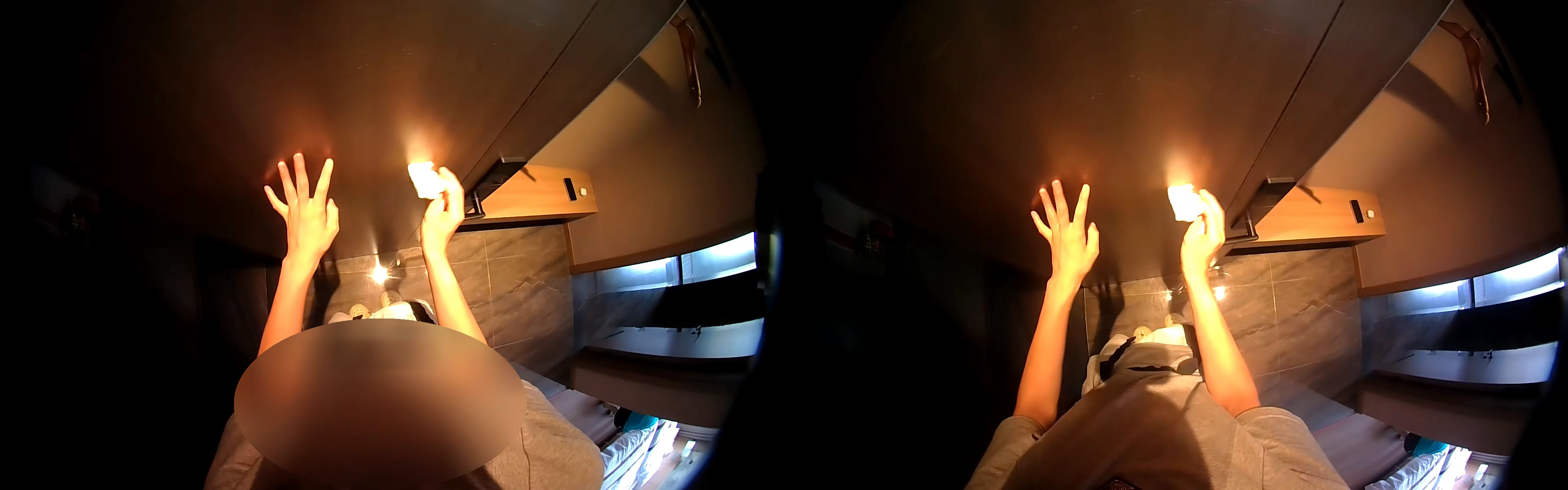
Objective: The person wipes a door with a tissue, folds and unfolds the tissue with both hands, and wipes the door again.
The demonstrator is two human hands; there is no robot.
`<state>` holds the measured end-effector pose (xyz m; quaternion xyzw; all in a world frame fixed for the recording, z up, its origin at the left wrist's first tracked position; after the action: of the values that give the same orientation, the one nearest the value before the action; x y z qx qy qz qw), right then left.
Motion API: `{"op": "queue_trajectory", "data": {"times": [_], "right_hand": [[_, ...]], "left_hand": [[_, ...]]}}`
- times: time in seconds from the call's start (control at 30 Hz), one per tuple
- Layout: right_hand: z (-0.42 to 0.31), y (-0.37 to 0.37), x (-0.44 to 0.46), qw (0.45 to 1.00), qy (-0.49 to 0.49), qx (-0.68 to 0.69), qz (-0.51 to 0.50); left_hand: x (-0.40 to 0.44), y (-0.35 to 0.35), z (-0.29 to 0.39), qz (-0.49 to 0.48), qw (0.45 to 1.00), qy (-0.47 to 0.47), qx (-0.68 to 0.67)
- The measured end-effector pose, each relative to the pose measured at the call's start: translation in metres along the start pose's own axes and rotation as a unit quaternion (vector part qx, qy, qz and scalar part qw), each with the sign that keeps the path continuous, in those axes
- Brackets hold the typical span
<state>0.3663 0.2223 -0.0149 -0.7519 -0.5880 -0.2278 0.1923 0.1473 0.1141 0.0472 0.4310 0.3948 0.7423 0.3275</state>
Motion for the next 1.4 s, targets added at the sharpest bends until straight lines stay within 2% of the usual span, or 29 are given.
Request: {"op": "queue_trajectory", "data": {"times": [0.03,0.13,0.2,0.23,0.27,0.33,0.53,0.6,0.67,0.73,0.8,0.87,0.93,1.0,1.07,1.13,1.2,1.27,1.4], "right_hand": [[-0.025,0.006,0.015,0.996,0.038,-0.075,0.018],[-0.041,0.006,0.034,0.989,0.082,-0.078,0.092],[-0.032,-0.013,0.023,0.991,0.128,-0.045,0.001],[-0.023,-0.026,0.01,0.992,0.068,-0.086,-0.065],[-0.029,-0.035,0.0,0.974,0.167,-0.133,-0.067],[-0.024,-0.051,-0.017,0.96,0.179,-0.135,-0.169],[-0.012,-0.027,-0.004,0.968,0.176,-0.053,-0.169],[-0.006,-0.007,0.01,0.974,0.179,-0.098,-0.094],[0.01,0.02,0.025,0.994,0.083,-0.073,-0.005],[0.01,0.04,0.044,0.99,0.044,-0.127,0.037],[0.005,0.046,0.056,0.991,0.038,-0.106,0.074],[0.008,0.034,0.052,0.988,0.077,-0.122,0.052],[0.005,0.018,0.039,0.992,0.061,-0.108,0.015],[-0.009,0.0,0.025,0.98,0.136,-0.142,-0.036],[-0.016,-0.009,0.015,0.985,0.121,-0.075,-0.096],[-0.017,-0.007,0.014,0.983,0.109,-0.071,-0.133],[-0.01,0.003,0.023,0.99,0.089,-0.044,-0.096],[-0.001,0.019,0.035,0.992,0.09,-0.074,-0.055],[-0.002,0.034,0.045,0.998,0.021,-0.051,0.011]], "left_hand": [[-0.002,0.0,0.002,0.011,1.0,-0.005,-0.002],[-0.007,-0.013,0.021,0.028,0.997,-0.068,0.028],[-0.013,-0.021,0.032,-0.002,0.996,-0.082,0.035],[-0.011,-0.025,0.038,-0.021,0.997,-0.071,0.04],[-0.008,-0.029,0.044,-0.041,0.996,-0.06,0.044],[-0.007,-0.032,0.044,-0.003,0.997,-0.063,0.034],[-0.007,-0.057,0.039,0.031,0.996,-0.07,0.034],[-0.005,-0.069,0.038,0.063,0.994,-0.08,0.05],[-0.003,-0.076,0.041,0.097,0.99,-0.085,0.063],[-0.003,-0.073,0.046,0.088,0.992,-0.077,0.052],[-0.004,-0.069,0.046,0.086,0.993,-0.071,0.042],[-0.005,-0.077,0.041,0.087,0.992,-0.07,0.052],[-0.007,-0.077,0.039,0.087,0.992,-0.065,0.058],[-0.007,-0.077,0.041,0.088,0.993,-0.061,0.053],[-0.008,-0.074,0.043,0.093,0.993,-0.059,0.05],[-0.007,-0.071,0.043,0.097,0.992,-0.058,0.048],[-0.008,-0.066,0.044,0.099,0.993,-0.06,0.032],[-0.008,-0.063,0.045,0.085,0.995,-0.045,0.006],[-0.012,-0.055,0.053,0.068,0.997,-0.024,-0.025]]}}
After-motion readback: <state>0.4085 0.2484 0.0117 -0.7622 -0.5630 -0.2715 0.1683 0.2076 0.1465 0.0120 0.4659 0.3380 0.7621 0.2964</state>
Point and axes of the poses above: each hand's wrist, its own x-axis towards the middle knuckle, its own y-axis out of the back of the hand, z = x × y, the point moved 5 cm from there along x, towards the middle knuckle, and after that the axes turned 8 degrees about y, right-handed, at the moved point
